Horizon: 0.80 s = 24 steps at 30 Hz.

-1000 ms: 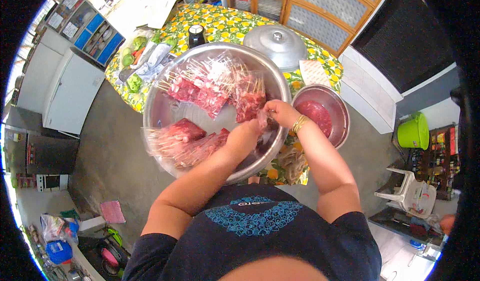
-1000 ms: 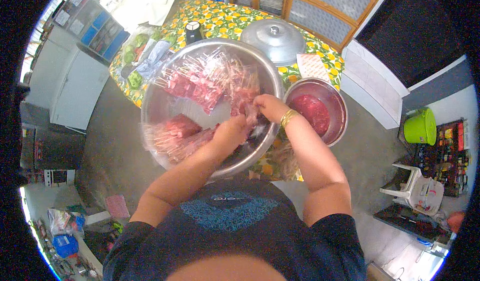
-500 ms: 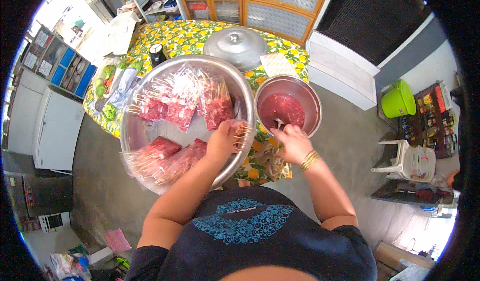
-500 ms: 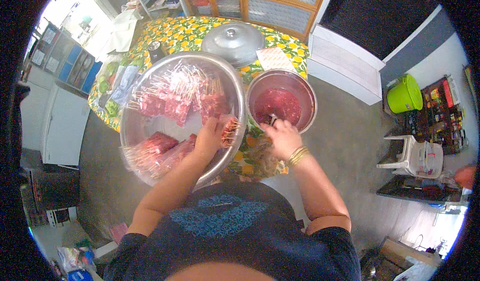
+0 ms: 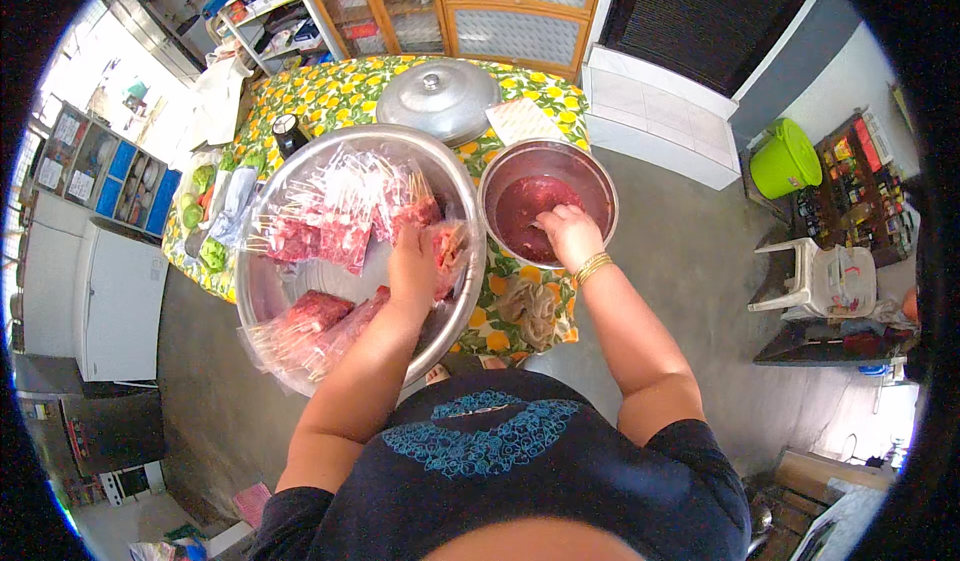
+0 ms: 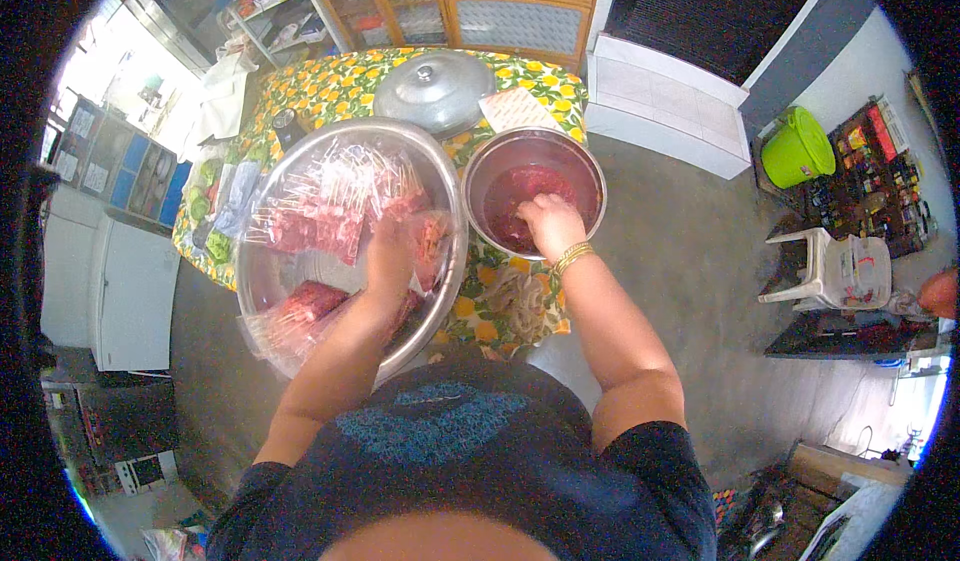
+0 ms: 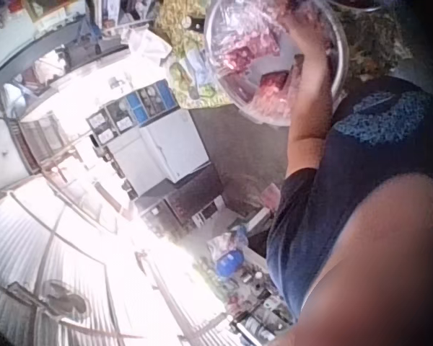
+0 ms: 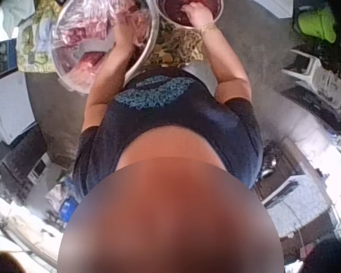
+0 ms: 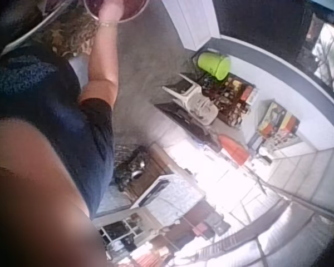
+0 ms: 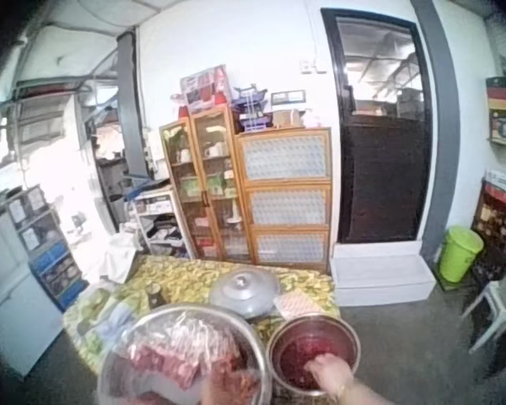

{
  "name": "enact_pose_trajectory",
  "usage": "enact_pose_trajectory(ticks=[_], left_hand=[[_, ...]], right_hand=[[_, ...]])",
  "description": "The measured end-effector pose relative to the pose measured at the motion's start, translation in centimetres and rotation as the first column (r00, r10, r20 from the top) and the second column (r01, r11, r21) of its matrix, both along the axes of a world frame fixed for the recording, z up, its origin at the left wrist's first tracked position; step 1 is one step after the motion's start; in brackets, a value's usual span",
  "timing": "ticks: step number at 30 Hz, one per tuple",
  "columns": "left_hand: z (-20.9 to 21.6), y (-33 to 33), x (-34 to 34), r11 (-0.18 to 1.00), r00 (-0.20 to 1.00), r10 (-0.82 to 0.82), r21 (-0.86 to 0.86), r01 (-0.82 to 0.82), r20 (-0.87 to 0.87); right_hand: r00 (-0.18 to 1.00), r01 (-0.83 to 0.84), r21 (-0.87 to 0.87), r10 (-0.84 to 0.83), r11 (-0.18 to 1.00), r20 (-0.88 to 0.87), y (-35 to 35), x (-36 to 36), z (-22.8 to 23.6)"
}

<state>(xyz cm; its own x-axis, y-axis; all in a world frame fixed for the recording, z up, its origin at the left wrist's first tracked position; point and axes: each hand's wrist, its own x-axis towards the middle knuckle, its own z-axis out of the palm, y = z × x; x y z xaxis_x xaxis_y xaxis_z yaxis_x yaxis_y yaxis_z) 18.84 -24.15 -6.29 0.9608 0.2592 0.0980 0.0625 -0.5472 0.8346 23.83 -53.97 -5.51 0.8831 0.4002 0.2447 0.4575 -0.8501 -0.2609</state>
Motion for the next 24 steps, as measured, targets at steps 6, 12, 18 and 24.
enact_pose_trajectory(ticks=[6, 12, 18, 24], left_hand=[[1.1, -2.0, -1.2, 0.999, 0.998, 0.019, 0.047, -0.016, -0.059], [2.1, -0.4, -0.5, 0.987, 0.989, 0.144, 0.068, -0.147, 0.045], [1.0, -1.5, -1.3, 0.996, 1.000, 0.010, 0.086, -0.010, 0.002], [2.6, -0.8, -1.6, 0.988, 0.968, -0.022, 0.142, 0.059, -0.251]], right_hand=[[0.943, 0.282, 0.362, -0.327, 0.888, 0.067, -1.4, 2.0, 1.0], [0.809, 0.577, 0.610, -0.479, 0.543, -0.340, -1.2, 4.2, -3.9], [0.717, 0.687, 0.497, -0.608, 0.530, -0.342, -0.7, 6.0, -9.3], [0.513, 0.847, 0.532, -0.239, -0.019, -0.825, -0.6, 5.6, -8.1]])
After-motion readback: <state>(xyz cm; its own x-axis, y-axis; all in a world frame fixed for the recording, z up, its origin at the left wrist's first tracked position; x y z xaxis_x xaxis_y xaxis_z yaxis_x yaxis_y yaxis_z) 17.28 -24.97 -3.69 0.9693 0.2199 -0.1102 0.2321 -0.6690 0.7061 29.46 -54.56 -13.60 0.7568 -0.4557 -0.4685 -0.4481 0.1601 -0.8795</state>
